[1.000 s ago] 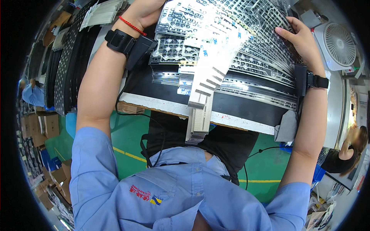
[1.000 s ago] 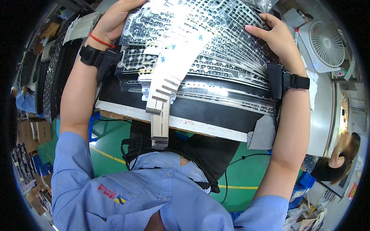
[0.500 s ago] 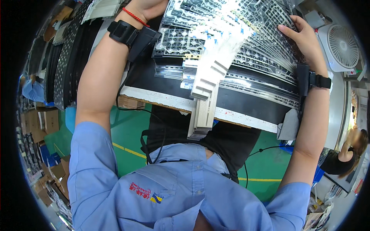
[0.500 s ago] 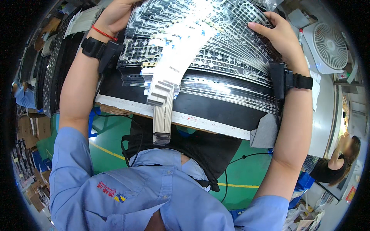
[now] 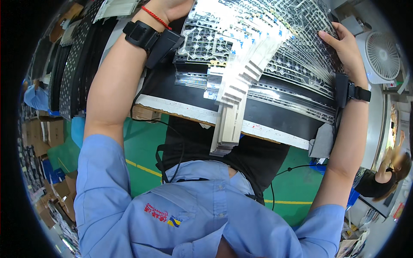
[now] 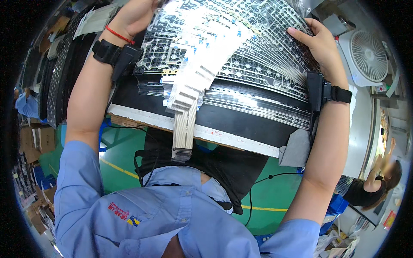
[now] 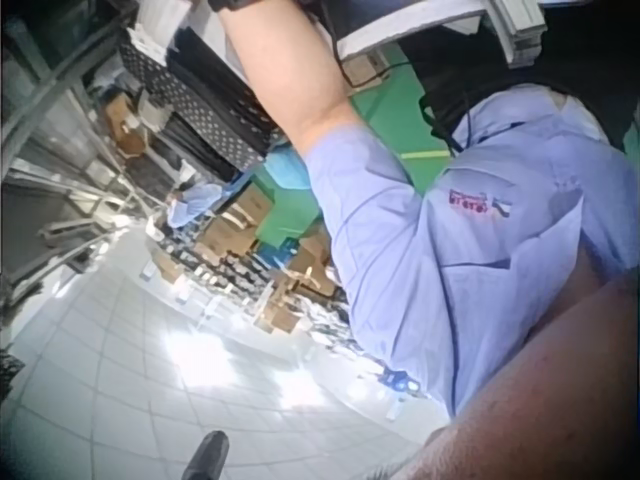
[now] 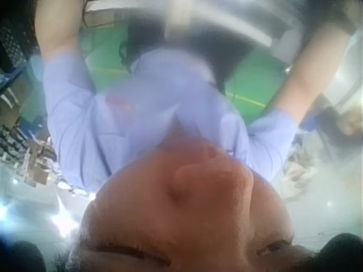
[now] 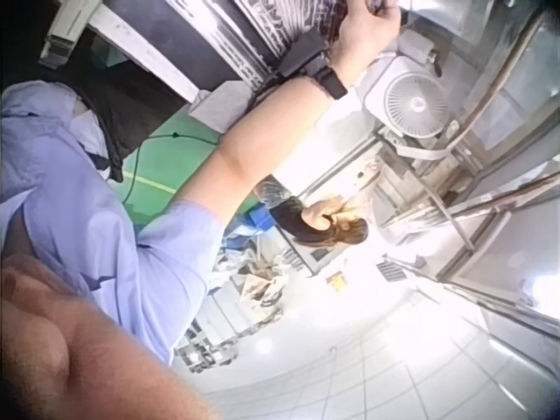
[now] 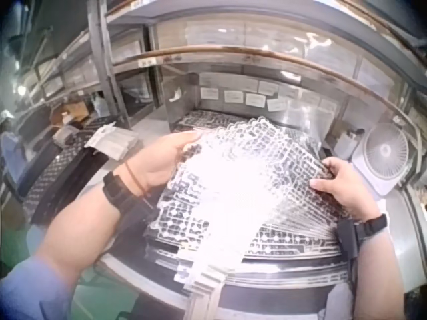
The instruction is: Sorting, inspecting, and wiping keyboard membrane components on an assembly floor.
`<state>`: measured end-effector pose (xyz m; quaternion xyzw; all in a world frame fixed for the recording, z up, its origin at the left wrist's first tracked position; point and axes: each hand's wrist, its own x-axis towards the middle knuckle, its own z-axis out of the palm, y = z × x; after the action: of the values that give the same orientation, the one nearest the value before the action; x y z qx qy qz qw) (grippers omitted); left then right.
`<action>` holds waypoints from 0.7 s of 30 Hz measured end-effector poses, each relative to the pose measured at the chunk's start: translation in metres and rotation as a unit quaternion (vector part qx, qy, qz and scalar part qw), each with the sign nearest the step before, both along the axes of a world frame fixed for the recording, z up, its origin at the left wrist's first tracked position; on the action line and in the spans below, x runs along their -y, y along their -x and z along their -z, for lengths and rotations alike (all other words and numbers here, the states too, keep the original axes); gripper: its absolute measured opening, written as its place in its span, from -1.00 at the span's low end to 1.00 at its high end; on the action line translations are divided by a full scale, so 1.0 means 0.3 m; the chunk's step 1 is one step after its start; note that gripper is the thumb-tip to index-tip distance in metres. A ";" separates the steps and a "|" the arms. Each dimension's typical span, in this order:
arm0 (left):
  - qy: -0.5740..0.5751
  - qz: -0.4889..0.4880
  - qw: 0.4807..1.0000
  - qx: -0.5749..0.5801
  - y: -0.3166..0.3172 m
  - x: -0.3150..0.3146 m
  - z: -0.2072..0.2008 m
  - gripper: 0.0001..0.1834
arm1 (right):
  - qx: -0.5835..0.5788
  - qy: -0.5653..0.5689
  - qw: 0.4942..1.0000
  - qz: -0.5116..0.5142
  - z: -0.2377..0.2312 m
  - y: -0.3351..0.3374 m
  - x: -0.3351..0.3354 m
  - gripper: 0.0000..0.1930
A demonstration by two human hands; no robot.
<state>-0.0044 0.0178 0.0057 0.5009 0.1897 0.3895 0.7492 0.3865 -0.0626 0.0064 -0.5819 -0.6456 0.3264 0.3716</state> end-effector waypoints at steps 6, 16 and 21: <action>-0.090 -0.023 0.985 -0.145 0.005 0.063 -0.040 -0.63 | 0.041 -0.007 0.996 0.079 -0.023 -0.038 -0.001 -0.49; -0.079 -0.075 0.989 -0.101 0.034 0.024 -0.039 -0.66 | 0.232 -0.274 0.932 0.052 -0.084 0.221 0.082 -0.38; -0.129 -0.139 0.977 -0.098 0.146 -0.176 0.090 -0.60 | 0.154 -0.224 0.962 0.001 -0.069 0.209 0.076 -0.52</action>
<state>-0.0483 0.0706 -0.0211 0.5977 0.2782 0.4603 0.5945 0.3238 -0.0853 0.0272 -0.5277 -0.7509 0.0799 0.3890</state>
